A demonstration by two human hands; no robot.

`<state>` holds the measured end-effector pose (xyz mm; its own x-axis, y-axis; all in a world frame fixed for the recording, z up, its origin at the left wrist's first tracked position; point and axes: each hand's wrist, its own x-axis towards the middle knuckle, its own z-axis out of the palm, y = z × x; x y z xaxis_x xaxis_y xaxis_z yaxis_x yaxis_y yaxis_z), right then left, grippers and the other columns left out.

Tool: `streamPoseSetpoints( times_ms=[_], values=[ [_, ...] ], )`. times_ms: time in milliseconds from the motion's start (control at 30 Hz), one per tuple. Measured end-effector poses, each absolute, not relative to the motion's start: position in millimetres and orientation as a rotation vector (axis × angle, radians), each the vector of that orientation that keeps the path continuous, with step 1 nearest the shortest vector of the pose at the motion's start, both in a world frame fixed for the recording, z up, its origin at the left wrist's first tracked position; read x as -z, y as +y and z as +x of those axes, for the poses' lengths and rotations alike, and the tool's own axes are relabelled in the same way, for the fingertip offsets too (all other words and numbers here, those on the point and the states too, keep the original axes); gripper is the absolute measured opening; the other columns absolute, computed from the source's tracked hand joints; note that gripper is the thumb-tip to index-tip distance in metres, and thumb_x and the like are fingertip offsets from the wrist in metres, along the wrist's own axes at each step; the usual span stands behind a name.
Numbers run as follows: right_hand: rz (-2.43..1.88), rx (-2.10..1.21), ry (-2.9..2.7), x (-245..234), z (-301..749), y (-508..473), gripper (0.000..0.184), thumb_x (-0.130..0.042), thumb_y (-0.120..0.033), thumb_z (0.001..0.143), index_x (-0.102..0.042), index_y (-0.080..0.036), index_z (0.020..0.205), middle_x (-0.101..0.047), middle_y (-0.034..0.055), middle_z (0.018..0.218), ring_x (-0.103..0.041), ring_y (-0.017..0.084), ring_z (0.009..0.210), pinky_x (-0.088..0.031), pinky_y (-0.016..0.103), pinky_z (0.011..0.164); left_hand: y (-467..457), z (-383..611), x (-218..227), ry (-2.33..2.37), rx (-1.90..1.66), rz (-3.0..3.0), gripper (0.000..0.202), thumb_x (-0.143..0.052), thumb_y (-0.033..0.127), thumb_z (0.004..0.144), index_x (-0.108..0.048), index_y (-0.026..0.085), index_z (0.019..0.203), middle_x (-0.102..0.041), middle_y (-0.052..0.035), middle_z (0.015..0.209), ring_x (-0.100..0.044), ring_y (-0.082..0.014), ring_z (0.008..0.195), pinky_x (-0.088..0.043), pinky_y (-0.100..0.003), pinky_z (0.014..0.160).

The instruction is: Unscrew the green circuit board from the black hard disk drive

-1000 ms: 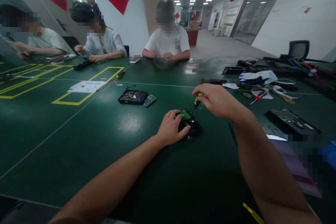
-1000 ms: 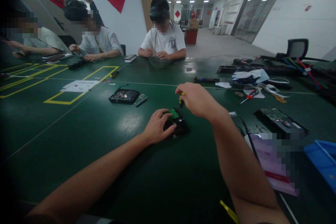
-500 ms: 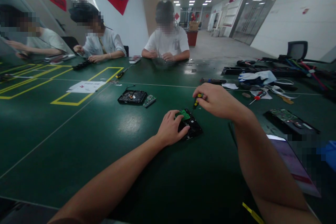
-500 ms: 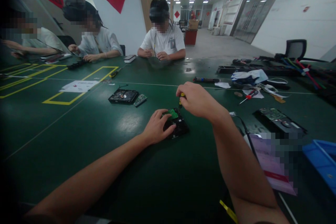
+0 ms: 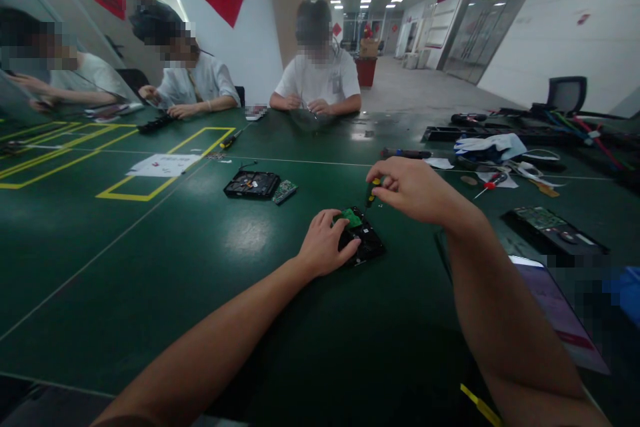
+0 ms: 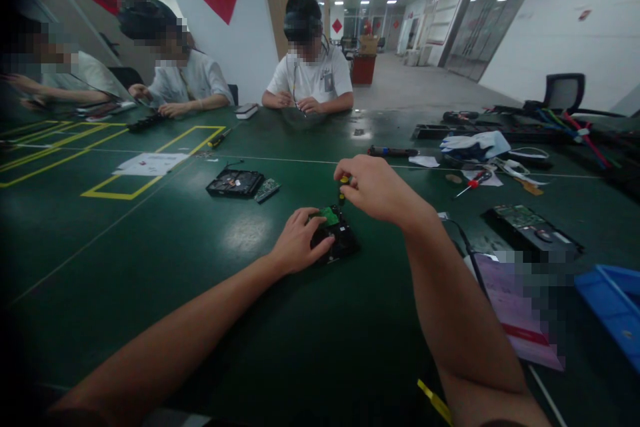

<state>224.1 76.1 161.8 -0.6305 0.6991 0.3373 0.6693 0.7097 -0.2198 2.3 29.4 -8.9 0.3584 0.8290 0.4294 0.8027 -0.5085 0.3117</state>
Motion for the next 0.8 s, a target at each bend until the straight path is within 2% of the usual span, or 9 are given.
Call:
streamPoseSetpoints(
  times_ms=[133,267,333,400,500,600,700,800],
  values=[
    [-1.073,-0.121,-2.506,-164.8,222.1,73.5,0.016,-0.062,-0.026,0.096,-0.076,-0.019,0.1,-0.077,0.0074,0.098,-0.068,0.021,0.082,-0.047,0.034,0.078,28.7,2.6,8.2,1.527,-0.845,2.548,0.051,-0.061,0.055,0.098,-0.065,0.019,0.133,-0.055,-0.016,0.141,-0.049,-0.0355,0.137,-0.044,-0.056,0.117],
    [-1.089,-0.123,-2.534,-167.0,222.9,71.3,0.025,-0.056,-0.013,0.092,-0.076,-0.019,0.106,-0.078,0.007,0.103,-0.07,0.021,0.084,-0.047,0.034,0.08,28.7,2.4,8.6,1.54,-0.833,2.542,0.053,-0.059,0.056,0.099,-0.065,0.017,0.133,-0.055,-0.0167,0.141,-0.049,-0.0356,0.137,-0.044,-0.055,0.117],
    [-1.111,-0.126,-2.519,-167.6,223.4,70.3,0.028,-0.056,-0.011,0.091,-0.075,-0.018,0.111,-0.079,0.0074,0.104,-0.071,0.021,0.085,-0.048,0.034,0.08,28.9,2.1,8.8,1.542,-0.827,2.54,0.053,-0.059,0.056,0.099,-0.065,0.017,0.133,-0.055,-0.017,0.142,-0.049,-0.0356,0.137,-0.044,-0.055,0.118],
    [-1.147,-0.128,-2.495,-168.0,223.6,69.7,0.024,-0.06,-0.016,0.092,-0.075,-0.018,0.112,-0.079,0.0081,0.103,-0.071,0.022,0.082,-0.048,0.035,0.079,29.1,1.9,8.9,1.536,-0.826,2.539,0.053,-0.059,0.056,0.099,-0.064,0.017,0.134,-0.055,-0.0169,0.142,-0.048,-0.0355,0.137,-0.043,-0.055,0.118],
    [-1.196,-0.111,-2.481,-168.5,223.7,69.9,0.017,-0.066,-0.028,0.094,-0.075,-0.018,0.104,-0.079,0.0085,0.1,-0.07,0.022,0.077,-0.047,0.035,0.073,29.0,1.9,8.6,1.526,-0.834,2.531,0.053,-0.06,0.056,0.098,-0.064,0.018,0.134,-0.055,-0.0163,0.142,-0.049,-0.0354,0.137,-0.044,-0.055,0.118],
    [-1.21,-0.086,-2.489,-168.5,224.1,71.0,0.017,-0.067,-0.032,0.095,-0.075,-0.018,0.098,-0.078,0.008,0.095,-0.069,0.021,0.076,-0.046,0.034,0.071,28.6,2.1,8.0,1.515,-0.851,2.531,0.051,-0.061,0.055,0.098,-0.064,0.019,0.133,-0.056,-0.016,0.141,-0.049,-0.0352,0.136,-0.043,-0.055,0.118],
    [-1.161,-0.082,-2.516,-167.6,224.8,71.8,0.015,-0.065,-0.026,0.095,-0.075,-0.017,0.101,-0.078,0.0079,0.098,-0.068,0.02,0.078,-0.047,0.034,0.074,28.8,2.2,8.2,1.512,-0.857,2.536,0.05,-0.06,0.055,0.098,-0.065,0.019,0.133,-0.055,-0.0155,0.141,-0.049,-0.0348,0.136,-0.044,-0.055,0.118],
    [-1.108,-0.094,-2.545,-165.7,224.8,72.3,0.021,-0.061,-0.019,0.095,-0.076,-0.017,0.109,-0.077,0.0086,0.104,-0.069,0.02,0.083,-0.048,0.034,0.079,29.8,1.9,9.7,1.523,-0.852,2.538,0.05,-0.06,0.056,0.098,-0.065,0.02,0.133,-0.056,-0.0154,0.141,-0.05,-0.0347,0.136,-0.044,-0.055,0.117]
  ],
)
